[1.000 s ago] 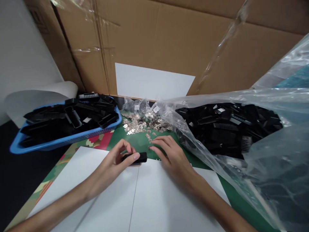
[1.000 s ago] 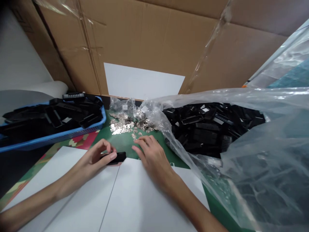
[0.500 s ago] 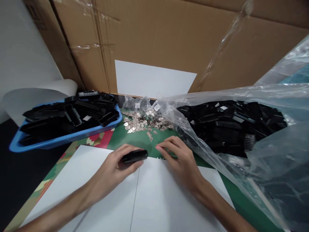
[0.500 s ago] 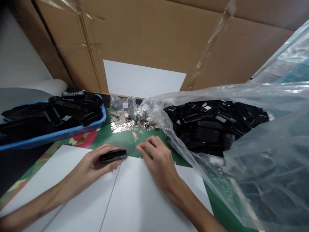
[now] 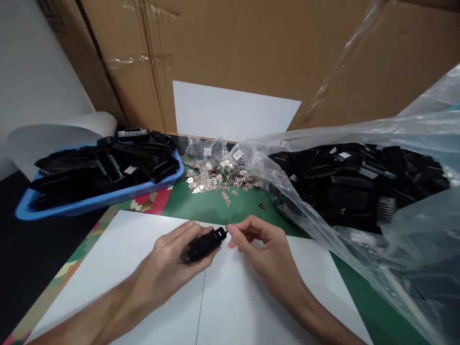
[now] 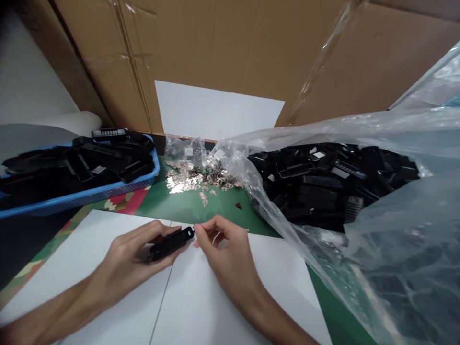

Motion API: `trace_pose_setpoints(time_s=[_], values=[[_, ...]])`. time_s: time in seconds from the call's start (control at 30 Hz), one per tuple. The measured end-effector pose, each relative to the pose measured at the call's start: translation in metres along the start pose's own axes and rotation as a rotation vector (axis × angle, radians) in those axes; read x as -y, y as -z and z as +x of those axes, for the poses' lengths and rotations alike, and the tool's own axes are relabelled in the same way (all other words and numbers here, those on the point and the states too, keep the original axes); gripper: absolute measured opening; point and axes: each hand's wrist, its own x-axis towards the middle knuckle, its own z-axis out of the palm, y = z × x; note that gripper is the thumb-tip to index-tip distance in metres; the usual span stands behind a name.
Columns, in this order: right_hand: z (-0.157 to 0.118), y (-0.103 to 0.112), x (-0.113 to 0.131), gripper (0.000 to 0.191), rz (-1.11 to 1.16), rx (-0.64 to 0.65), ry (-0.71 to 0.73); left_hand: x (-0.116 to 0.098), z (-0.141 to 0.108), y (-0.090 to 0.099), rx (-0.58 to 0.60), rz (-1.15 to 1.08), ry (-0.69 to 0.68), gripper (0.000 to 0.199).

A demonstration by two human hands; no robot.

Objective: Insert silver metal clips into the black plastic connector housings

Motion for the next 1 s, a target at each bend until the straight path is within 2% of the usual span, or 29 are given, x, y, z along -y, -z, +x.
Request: trace_pose_setpoints(time_s=[0.17, 0.37, 0.57, 0.63, 0.7, 0.87, 1.0], values=[[-0.005, -0.009, -0.001, 0.031, 0.003, -0.061, 0.067, -0.004, -0.001, -0.002, -0.04, 0.047, -0.038, 0.018], [-0.007, -0.019, -0.007, 0.024, -0.15, -0.136, 0.152, -0.004, -0.004, -0.004, -0.025, 0.068, -0.028, 0.015], [-0.008, -0.022, -0.008, 0.025, -0.149, -0.108, 0.199, -0.003, -0.007, -0.006, -0.035, 0.066, -0.042, 0.017], [-0.007, -0.02, -0.006, 0.026, -0.143, -0.085, 0.165, -0.003, -0.007, -0.006, -0.027, 0.067, -0.058, 0.019], [-0.004, -0.013, -0.004, 0.027, -0.092, -0.014, 0.07, -0.004, -0.008, -0.005, -0.028, 0.069, -0.065, 0.02], [0.013, 0.015, -0.001, 0.032, 0.222, 0.306, -0.21, -0.005, -0.008, -0.001, -0.007, 0.052, -0.053, 0.024], [0.02, 0.025, -0.007, 0.032, 0.303, 0.374, -0.299, -0.006, -0.008, -0.001, 0.018, 0.049, -0.059, 0.024]])
